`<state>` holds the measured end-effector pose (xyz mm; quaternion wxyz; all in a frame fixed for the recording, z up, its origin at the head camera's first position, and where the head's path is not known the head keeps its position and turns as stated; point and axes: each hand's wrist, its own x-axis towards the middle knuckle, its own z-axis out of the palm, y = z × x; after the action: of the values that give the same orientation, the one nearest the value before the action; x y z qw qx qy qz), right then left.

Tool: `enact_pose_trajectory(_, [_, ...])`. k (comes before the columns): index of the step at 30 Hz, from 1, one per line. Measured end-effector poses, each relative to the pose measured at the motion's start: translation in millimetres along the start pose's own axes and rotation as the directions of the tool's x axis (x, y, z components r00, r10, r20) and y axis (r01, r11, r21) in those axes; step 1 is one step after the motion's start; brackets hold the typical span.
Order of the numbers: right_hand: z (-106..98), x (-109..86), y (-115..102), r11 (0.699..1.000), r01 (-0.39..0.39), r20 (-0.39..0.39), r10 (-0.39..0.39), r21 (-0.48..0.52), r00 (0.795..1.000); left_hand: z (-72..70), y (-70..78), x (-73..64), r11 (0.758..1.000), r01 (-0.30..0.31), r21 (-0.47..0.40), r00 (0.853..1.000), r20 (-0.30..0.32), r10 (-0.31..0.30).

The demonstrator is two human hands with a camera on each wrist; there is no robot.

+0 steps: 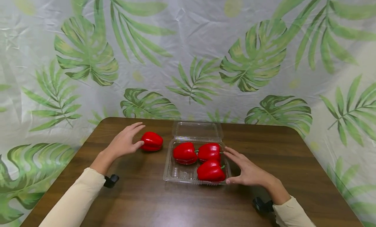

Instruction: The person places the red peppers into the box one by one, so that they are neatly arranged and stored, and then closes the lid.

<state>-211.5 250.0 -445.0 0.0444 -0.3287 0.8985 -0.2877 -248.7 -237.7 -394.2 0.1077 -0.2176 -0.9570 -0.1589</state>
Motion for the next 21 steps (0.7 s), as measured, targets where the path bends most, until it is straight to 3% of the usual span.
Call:
enact_pose_trajectory(4, [0,-0.3,1,1.000,-0.005,-0.001,0.005,-0.004,1.000,0.5,-12.3,-5.7,0.997,0.064,-0.031,0.998,0.029,-0.064])
enact_pose_trajectory(7, [0,-0.3,2,1.000,-0.002,-0.004,0.002,-0.006,1.000,1.2,-13.9,-5.4,0.996,0.081,-0.047,0.996,0.037,-0.079])
enact_pose_trajectory(15, [0,-0.3,1,1.000,0.001,-0.003,-0.001,-0.006,1.000,9.5,-6.6,1.3,0.997,0.062,-0.044,0.997,0.047,-0.060])
enact_pose_trajectory(21, [0,0.0,1,1.000,0.001,-0.003,-0.001,-0.007,1.000,16.5,0.8,8.3,0.998,0.053,-0.035,0.999,0.001,-0.053])
